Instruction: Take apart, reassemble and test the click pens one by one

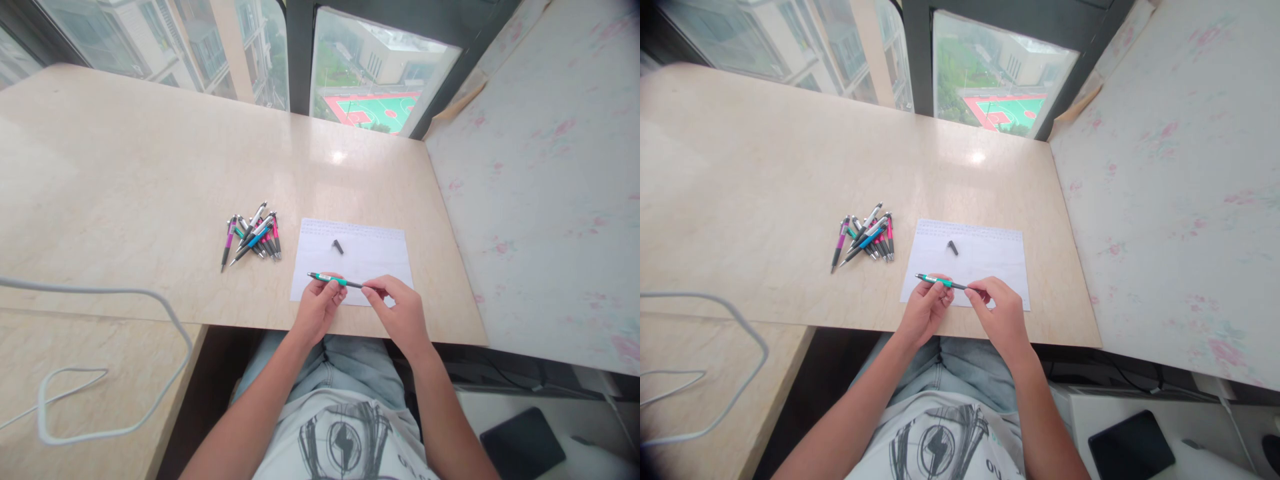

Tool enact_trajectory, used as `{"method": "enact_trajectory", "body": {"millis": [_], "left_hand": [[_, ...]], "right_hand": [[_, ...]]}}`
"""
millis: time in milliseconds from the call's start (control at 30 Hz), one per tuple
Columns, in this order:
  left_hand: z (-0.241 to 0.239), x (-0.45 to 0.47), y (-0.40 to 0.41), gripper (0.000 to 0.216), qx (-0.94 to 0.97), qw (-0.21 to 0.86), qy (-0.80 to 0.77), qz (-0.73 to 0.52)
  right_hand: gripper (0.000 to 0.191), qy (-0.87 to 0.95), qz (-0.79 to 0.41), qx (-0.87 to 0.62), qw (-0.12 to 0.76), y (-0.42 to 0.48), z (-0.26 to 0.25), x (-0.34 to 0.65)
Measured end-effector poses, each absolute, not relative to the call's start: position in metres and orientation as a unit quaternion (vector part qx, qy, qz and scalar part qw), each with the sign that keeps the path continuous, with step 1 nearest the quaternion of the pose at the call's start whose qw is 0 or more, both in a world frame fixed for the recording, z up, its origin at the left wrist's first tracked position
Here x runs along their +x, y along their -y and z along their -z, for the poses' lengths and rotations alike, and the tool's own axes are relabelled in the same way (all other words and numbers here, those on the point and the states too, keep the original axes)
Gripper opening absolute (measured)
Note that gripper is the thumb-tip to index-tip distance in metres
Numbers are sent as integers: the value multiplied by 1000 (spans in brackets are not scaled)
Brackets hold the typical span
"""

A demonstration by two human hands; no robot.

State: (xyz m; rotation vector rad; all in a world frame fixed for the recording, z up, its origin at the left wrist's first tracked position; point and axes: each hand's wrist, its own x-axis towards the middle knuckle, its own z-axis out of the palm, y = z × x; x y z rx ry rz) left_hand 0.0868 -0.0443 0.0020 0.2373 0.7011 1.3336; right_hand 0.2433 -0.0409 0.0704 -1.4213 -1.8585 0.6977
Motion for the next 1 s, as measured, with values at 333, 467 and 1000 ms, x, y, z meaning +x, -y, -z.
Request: {"method": "enact_trajectory", "body": {"millis": [333,467,1000], "left_hand": [[-5,88,45,19,117,723,-323,-600],[-4,87,45,18,119,725,-316,-601],[-4,87,45,21,116,725,-322,-598]], "right_hand": [[37,688,-309,-579,311,39,-67,244],[20,683,-322,-567,330,38,-67,244],[31,685,-335,-573,301,39,-65,241]]}}
